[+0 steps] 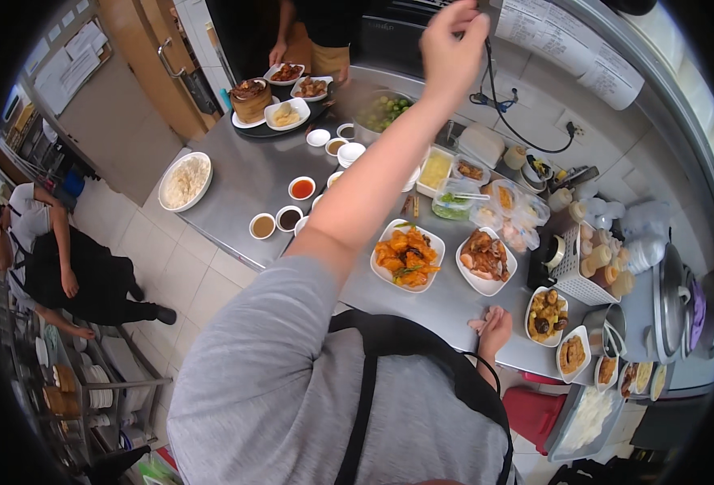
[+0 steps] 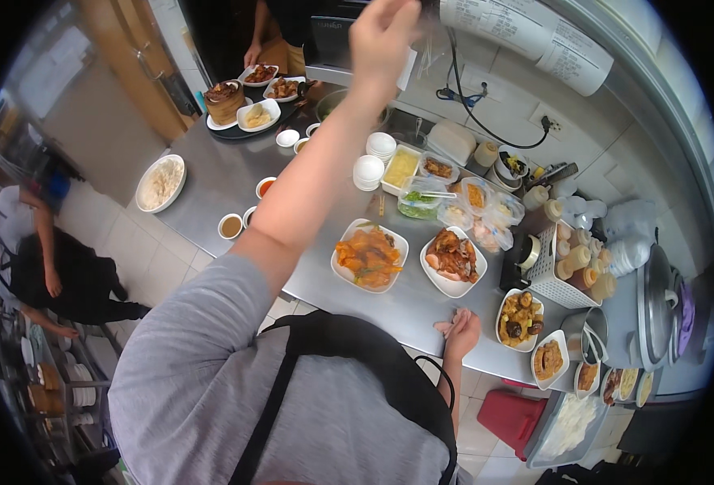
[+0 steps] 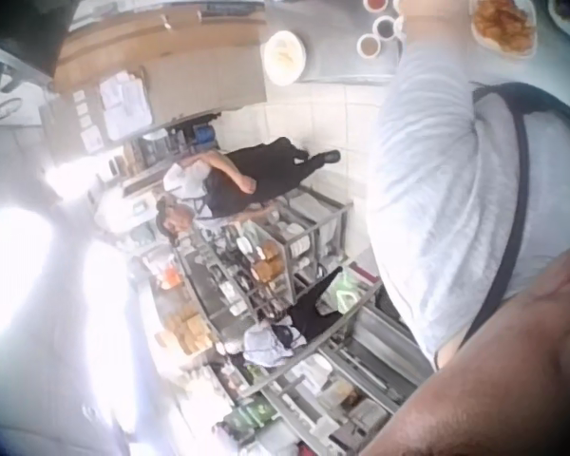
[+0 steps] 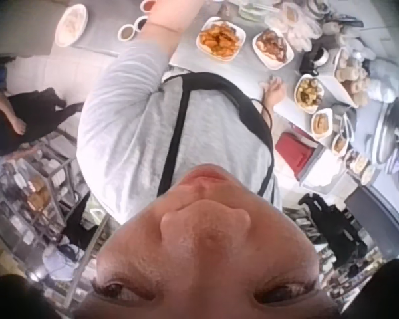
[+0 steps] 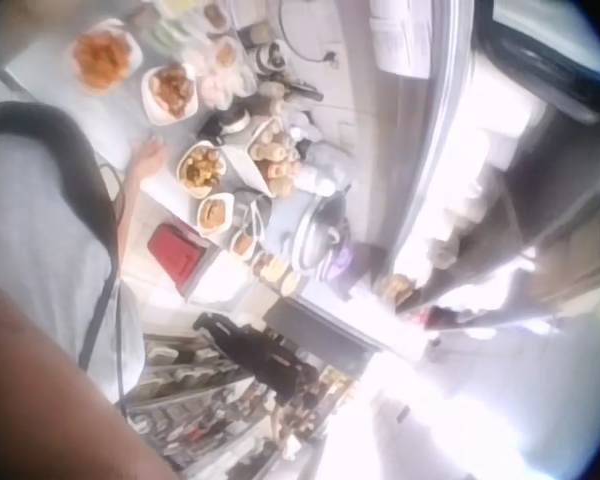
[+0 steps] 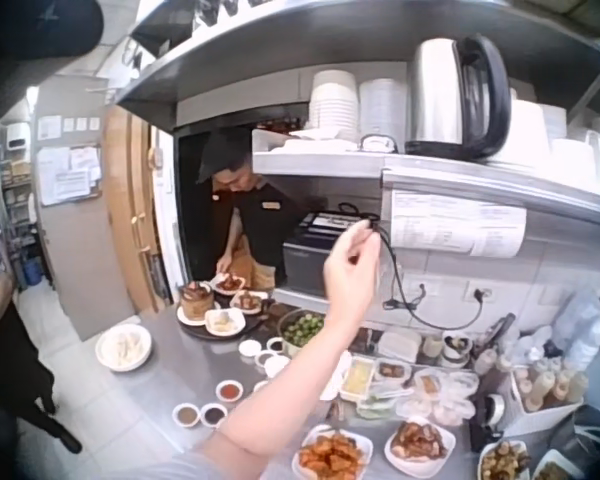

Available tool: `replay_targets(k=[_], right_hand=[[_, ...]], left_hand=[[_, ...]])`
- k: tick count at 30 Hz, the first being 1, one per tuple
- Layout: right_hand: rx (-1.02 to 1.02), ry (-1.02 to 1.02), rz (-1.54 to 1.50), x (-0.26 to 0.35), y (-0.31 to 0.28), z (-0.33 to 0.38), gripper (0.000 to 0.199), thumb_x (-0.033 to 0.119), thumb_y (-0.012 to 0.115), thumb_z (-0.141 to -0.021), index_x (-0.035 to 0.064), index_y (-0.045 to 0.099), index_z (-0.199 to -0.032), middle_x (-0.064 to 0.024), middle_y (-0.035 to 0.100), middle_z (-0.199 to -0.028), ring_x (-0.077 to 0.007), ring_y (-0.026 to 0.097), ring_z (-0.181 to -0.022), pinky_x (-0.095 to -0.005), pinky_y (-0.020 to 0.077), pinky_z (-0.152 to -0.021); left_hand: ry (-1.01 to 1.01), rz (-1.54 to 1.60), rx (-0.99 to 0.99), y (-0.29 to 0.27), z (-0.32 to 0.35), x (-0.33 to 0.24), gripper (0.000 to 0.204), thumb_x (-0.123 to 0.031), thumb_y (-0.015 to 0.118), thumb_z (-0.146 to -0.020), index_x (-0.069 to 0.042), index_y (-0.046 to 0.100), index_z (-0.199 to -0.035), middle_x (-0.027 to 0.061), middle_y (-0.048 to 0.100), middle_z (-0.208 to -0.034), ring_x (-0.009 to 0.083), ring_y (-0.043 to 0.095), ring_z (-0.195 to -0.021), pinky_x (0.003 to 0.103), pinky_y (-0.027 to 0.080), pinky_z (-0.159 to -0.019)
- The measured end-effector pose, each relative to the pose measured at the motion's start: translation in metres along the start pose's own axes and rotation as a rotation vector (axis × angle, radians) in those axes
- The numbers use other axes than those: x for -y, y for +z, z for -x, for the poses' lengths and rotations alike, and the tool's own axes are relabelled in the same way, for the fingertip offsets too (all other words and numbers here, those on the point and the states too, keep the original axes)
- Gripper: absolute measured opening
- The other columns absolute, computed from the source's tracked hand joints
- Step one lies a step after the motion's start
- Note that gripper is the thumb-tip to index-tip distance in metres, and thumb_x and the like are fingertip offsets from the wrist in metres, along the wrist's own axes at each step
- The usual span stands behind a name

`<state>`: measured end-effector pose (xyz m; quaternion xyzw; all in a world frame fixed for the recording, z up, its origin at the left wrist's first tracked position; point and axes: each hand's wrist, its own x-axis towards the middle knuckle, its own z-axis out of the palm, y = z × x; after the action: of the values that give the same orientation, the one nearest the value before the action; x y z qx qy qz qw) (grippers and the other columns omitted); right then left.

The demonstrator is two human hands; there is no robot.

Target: The person assembles various food plates on a counter by hand, arranging bowls of sauces and dishes containing rice and meat, and reviews a printed order slip.

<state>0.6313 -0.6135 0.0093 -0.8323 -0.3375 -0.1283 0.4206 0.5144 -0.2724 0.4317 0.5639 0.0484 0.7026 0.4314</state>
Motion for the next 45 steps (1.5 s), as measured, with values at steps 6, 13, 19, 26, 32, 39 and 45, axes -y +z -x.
replay_targets(k=[6, 13, 19, 26, 32, 39, 45], right_hand=[[-0.011, -0.032, -0.05, 0.054, -0.022, -0.011, 0.024, 0.019, 0.041, -0.091, -0.0001, 0.051, -0.079, -0.0062, 0.049, -0.059, -0.0101, 0.046, -0.041, -0.0244, 0.0351, -0.037], [0.074, 0.145, -0.079, 0.049, -0.021, -0.013, 0.022, 0.018, 0.044, -0.088, -0.0002, 0.051, -0.077, -0.0108, 0.054, -0.066, -0.0217, 0.052, -0.057, -0.0331, 0.0413, -0.055], [0.096, 0.174, -0.079, 0.068, -0.027, -0.017, 0.022, 0.016, 0.044, -0.088, -0.0005, 0.05, -0.074, -0.01, 0.054, -0.064, -0.0213, 0.052, -0.054, -0.0324, 0.0411, -0.053], [0.062, 0.175, -0.097, 0.041, -0.018, -0.008, 0.021, 0.015, 0.044, -0.088, -0.0007, 0.052, -0.076, -0.0107, 0.051, -0.061, -0.0223, 0.051, -0.052, -0.0326, 0.0406, -0.052], [0.043, 0.122, -0.064, 0.044, -0.019, -0.009, 0.018, 0.014, 0.046, -0.086, 0.0003, 0.052, -0.077, -0.0123, 0.053, -0.066, -0.0256, 0.052, -0.058, -0.0342, 0.0409, -0.056], [0.038, 0.044, 0.013, 0.038, -0.018, -0.008, 0.017, 0.014, 0.046, -0.086, 0.0001, 0.053, -0.078, -0.0124, 0.054, -0.067, -0.0261, 0.052, -0.059, -0.0343, 0.041, -0.056], [0.113, 0.256, -0.119, 0.048, -0.022, -0.01, 0.018, 0.015, 0.046, -0.086, 0.0002, 0.053, -0.078, -0.0136, 0.054, -0.069, -0.0285, 0.053, -0.061, -0.0361, 0.041, -0.058]], left_hand=[[0.593, -0.915, -0.126, -0.185, 0.032, 0.011, 0.063, -0.006, 0.059, -0.074, -0.006, 0.029, -0.13, 0.0152, 0.04, -0.107, 0.0237, 0.043, -0.099, 0.029, 0.04, -0.079], [0.317, -1.524, -0.243, -0.297, 0.044, -0.019, 0.064, -0.003, 0.058, -0.069, -0.009, 0.035, -0.128, 0.0172, 0.041, -0.104, 0.0321, 0.042, -0.097, 0.038, 0.037, -0.083], [-0.32, -1.695, -0.088, -0.351, 0.106, -0.005, 0.048, 0.002, 0.05, -0.067, -0.017, 0.056, -0.111, 0.0107, 0.049, -0.096, 0.029, 0.051, -0.09, 0.039, 0.043, -0.078], [-0.349, -1.534, 0.273, -0.286, 0.084, 0.029, 0.058, 0.005, 0.047, -0.067, -0.022, 0.05, -0.118, 0.013, 0.05, -0.099, 0.0326, 0.054, -0.09, 0.041, 0.044, -0.075], [-0.387, -1.624, 0.713, -0.23, 0.07, 0.058, 0.07, -0.004, 0.048, -0.075, -0.025, 0.019, -0.135, 0.0196, 0.049, -0.104, 0.0349, 0.053, -0.093, 0.043, 0.044, -0.075], [-0.323, -1.579, 0.256, -0.234, 0.037, 0.043, 0.082, -0.013, 0.055, -0.075, -0.017, 0.0, -0.136, 0.0242, 0.055, -0.095, 0.037, 0.056, -0.085, 0.043, 0.045, -0.072], [-0.343, -1.64, 0.243, -0.263, 0.021, 0.024, 0.079, -0.013, 0.055, -0.076, -0.011, 0.003, -0.136, 0.0208, 0.055, -0.097, 0.0338, 0.058, -0.079, 0.041, 0.047, -0.068]])
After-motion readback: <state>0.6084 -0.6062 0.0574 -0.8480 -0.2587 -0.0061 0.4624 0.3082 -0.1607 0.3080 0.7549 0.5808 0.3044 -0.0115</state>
